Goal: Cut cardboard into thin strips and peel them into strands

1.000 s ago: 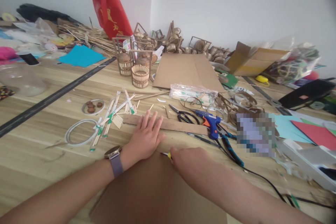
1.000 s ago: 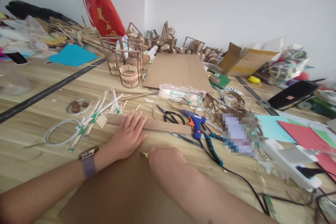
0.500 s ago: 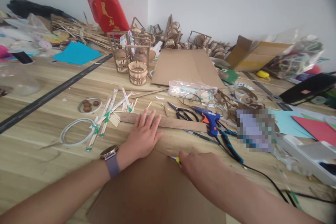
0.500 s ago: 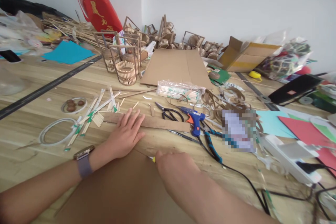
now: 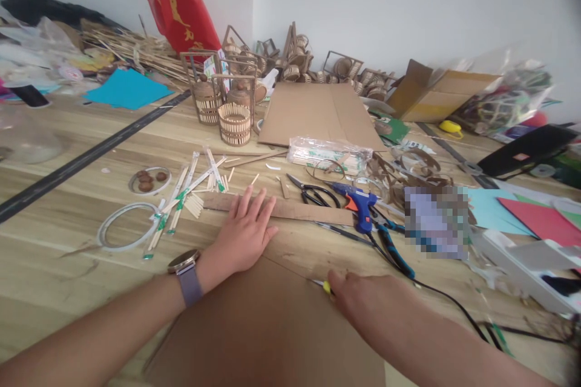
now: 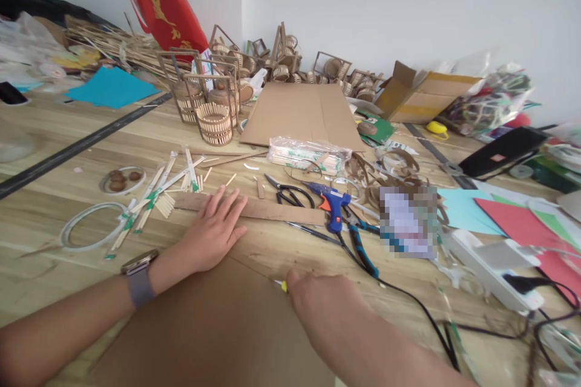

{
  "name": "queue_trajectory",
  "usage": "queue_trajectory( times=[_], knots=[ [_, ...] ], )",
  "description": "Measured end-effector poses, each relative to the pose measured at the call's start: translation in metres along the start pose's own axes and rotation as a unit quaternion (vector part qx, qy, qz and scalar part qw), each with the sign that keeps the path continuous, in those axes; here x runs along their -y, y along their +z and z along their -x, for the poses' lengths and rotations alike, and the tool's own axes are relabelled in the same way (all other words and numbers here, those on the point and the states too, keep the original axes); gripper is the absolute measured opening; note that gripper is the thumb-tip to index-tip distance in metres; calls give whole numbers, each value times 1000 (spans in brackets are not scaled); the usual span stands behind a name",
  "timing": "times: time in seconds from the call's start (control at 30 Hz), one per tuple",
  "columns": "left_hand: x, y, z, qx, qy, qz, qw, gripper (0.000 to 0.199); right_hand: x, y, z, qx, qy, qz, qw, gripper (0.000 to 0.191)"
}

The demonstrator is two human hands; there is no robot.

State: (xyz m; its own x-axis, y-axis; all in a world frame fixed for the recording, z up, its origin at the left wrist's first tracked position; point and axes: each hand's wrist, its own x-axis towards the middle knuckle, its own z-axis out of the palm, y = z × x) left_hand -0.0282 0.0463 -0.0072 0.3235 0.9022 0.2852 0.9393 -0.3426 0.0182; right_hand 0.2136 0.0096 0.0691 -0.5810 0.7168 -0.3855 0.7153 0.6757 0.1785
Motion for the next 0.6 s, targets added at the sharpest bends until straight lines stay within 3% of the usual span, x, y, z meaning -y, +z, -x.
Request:
queue_trajectory(
  times=[0.33, 0.47, 0.6],
  knots=[
    [1, 3, 1, -10, 8, 0, 1000, 54, -25, 28, 47, 26, 23, 23, 999, 47],
    [4, 5, 1, -21, 12, 5, 1000, 54, -29, 32, 54, 43, 32, 50, 997, 43],
    [5, 6, 1, -26, 16, 7, 1000, 54, -33, 41, 56, 23, 24, 50, 998, 36]
  ],
)
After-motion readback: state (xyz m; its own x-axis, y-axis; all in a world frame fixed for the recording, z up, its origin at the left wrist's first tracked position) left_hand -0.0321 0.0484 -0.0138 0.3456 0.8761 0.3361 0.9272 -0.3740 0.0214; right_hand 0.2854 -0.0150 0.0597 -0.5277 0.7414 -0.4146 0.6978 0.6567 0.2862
